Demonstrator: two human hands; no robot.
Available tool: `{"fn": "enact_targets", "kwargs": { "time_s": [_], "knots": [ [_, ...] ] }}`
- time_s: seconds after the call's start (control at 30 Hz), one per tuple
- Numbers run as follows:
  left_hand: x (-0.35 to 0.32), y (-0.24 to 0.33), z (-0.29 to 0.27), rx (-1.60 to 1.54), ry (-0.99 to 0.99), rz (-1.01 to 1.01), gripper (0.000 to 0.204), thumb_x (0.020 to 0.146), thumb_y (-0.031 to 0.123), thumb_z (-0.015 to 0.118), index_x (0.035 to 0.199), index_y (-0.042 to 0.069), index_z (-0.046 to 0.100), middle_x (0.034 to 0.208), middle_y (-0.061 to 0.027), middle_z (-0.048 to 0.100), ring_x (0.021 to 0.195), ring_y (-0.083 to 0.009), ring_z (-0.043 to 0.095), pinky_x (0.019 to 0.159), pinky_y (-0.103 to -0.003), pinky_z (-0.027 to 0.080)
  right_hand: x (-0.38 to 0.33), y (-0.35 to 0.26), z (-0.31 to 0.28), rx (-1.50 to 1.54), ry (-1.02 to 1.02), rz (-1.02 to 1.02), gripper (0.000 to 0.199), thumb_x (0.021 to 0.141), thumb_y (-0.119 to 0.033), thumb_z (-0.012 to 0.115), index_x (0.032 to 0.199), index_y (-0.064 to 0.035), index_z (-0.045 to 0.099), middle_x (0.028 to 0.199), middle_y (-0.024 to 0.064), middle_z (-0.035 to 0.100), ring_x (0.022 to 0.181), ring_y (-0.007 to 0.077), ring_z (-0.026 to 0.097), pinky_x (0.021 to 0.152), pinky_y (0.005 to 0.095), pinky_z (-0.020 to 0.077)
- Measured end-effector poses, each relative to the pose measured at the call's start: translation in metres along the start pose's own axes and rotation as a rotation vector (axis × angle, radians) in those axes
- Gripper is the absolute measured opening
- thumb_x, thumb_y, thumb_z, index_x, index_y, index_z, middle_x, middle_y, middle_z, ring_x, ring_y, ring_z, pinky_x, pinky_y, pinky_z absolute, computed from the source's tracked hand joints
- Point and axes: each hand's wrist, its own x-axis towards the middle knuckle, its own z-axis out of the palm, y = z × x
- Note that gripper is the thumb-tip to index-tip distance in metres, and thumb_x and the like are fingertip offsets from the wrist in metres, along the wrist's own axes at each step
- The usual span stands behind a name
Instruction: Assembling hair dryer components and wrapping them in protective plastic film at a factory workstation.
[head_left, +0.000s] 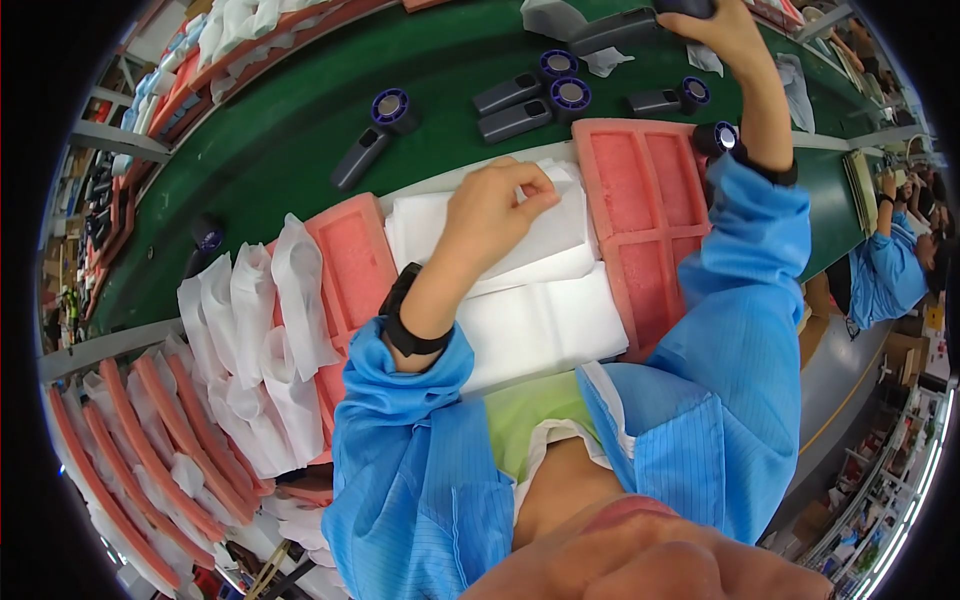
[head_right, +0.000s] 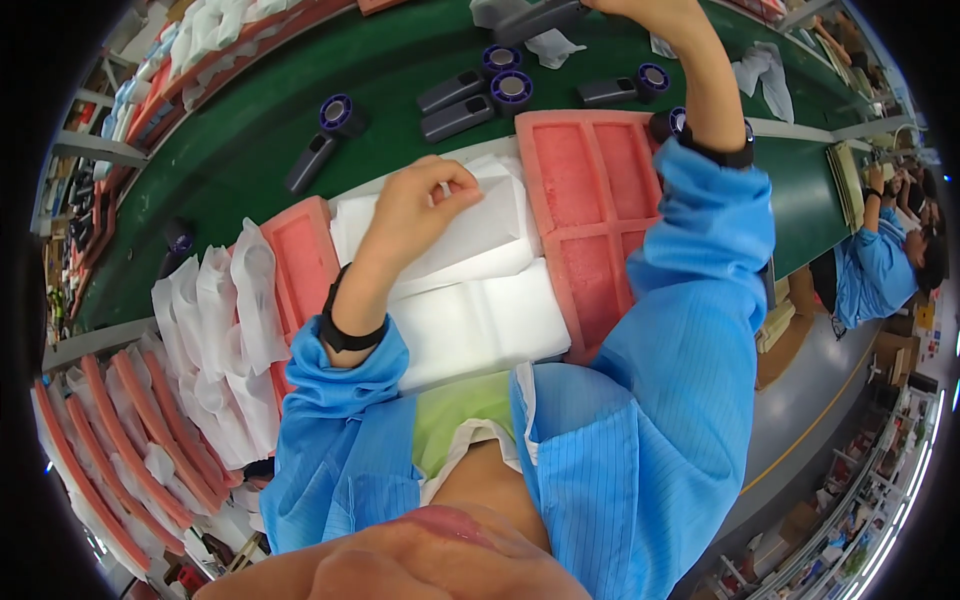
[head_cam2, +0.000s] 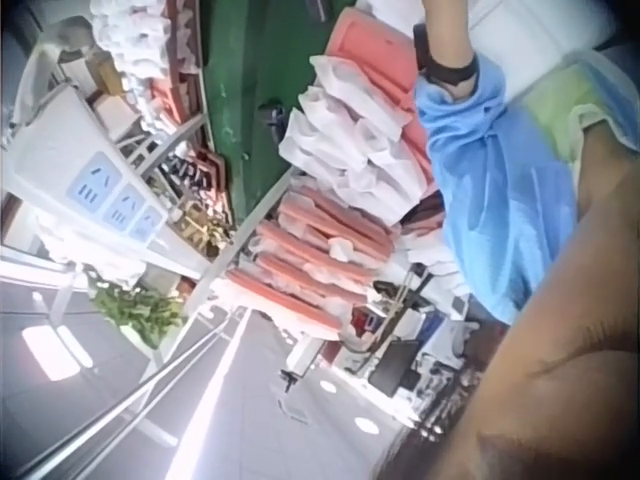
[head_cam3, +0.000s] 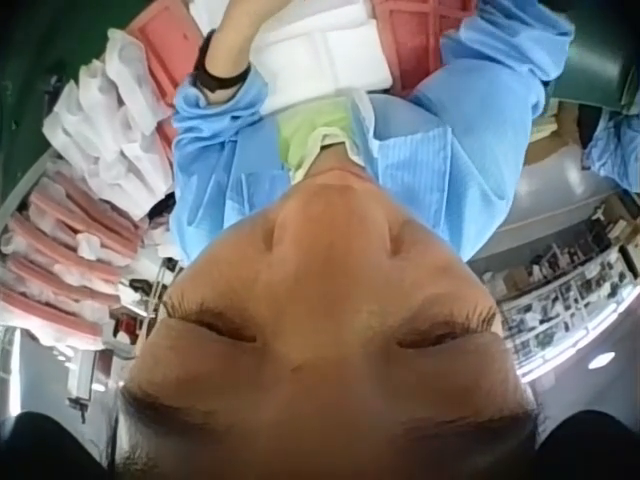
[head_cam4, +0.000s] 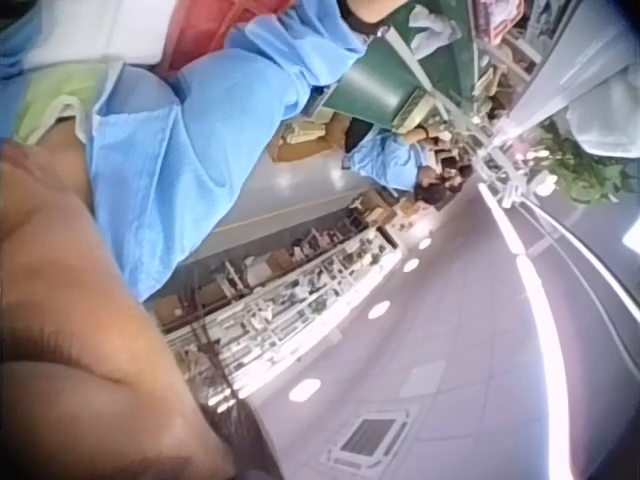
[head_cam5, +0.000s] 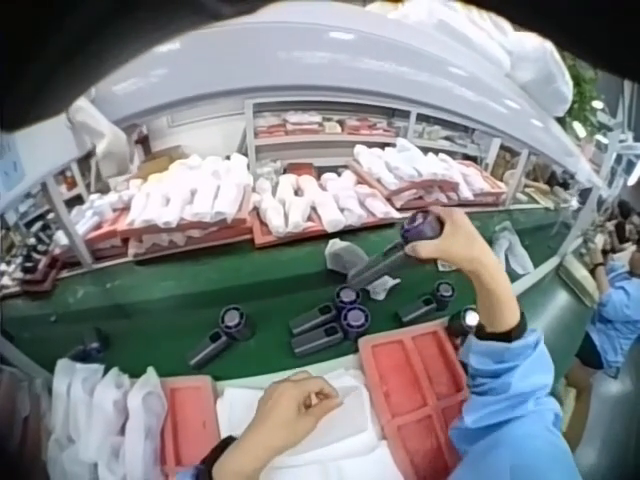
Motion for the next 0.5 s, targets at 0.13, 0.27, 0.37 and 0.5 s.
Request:
{"fn": "enact_targets", "kwargs": {
  "time_s": [0.13,0.27,0.37,0.5],
  "knots": [
    [0.000,0.004,-0.029,-0.187,0.070,0.027,0.012,0.080,0.015,0.072,0.081,0.005,0.067,0.078,-0.0049,0.062,0.062,-0.0136,0.055,0.056,-0.029,0.044,-0.046,-0.007,-0.009,0.099,-0.043,-0.130,0.055,0.058,-0.017,0.073,0.110,0.0005,0.064,0.098,0.0127,0.065,0.091,0.0188,0.063,0.085,0.0285,0.0477],
    [-0.003,0.021,-0.048,-0.428,0.162,0.011,0.014,0.085,0.016,0.070,0.084,0.003,0.065,0.082,-0.0014,0.063,0.065,-0.0080,0.053,0.058,-0.025,0.044,-0.075,-0.045,0.014,0.156,-0.225,-0.293,0.055,0.055,-0.014,0.074,0.107,0.0002,0.064,0.098,0.0089,0.062,0.090,0.0166,0.059,0.086,0.0278,0.0447],
    [-0.012,0.035,-0.055,-0.621,0.237,-0.066,0.013,0.088,0.014,0.068,0.086,0.002,0.064,0.085,-0.0002,0.064,0.068,-0.0067,0.054,0.061,-0.023,0.045,-0.086,-0.053,0.053,0.246,-0.253,-0.530,0.057,0.053,-0.007,0.078,0.108,-0.0023,0.064,0.096,0.0125,0.063,0.088,0.0259,0.061,0.083,0.0293,0.0484],
    [-0.016,0.042,-0.052,-0.974,0.407,-0.018,0.009,0.091,0.011,0.064,0.089,0.002,0.063,0.084,-0.0003,0.063,0.073,-0.0077,0.056,0.066,-0.022,0.046,-0.106,-0.070,0.109,0.152,-0.131,-0.633,0.069,0.053,-0.003,0.079,0.119,0.0004,0.060,0.103,0.0127,0.058,0.096,0.0269,0.057,0.084,0.0309,0.0467]
  ]
}}
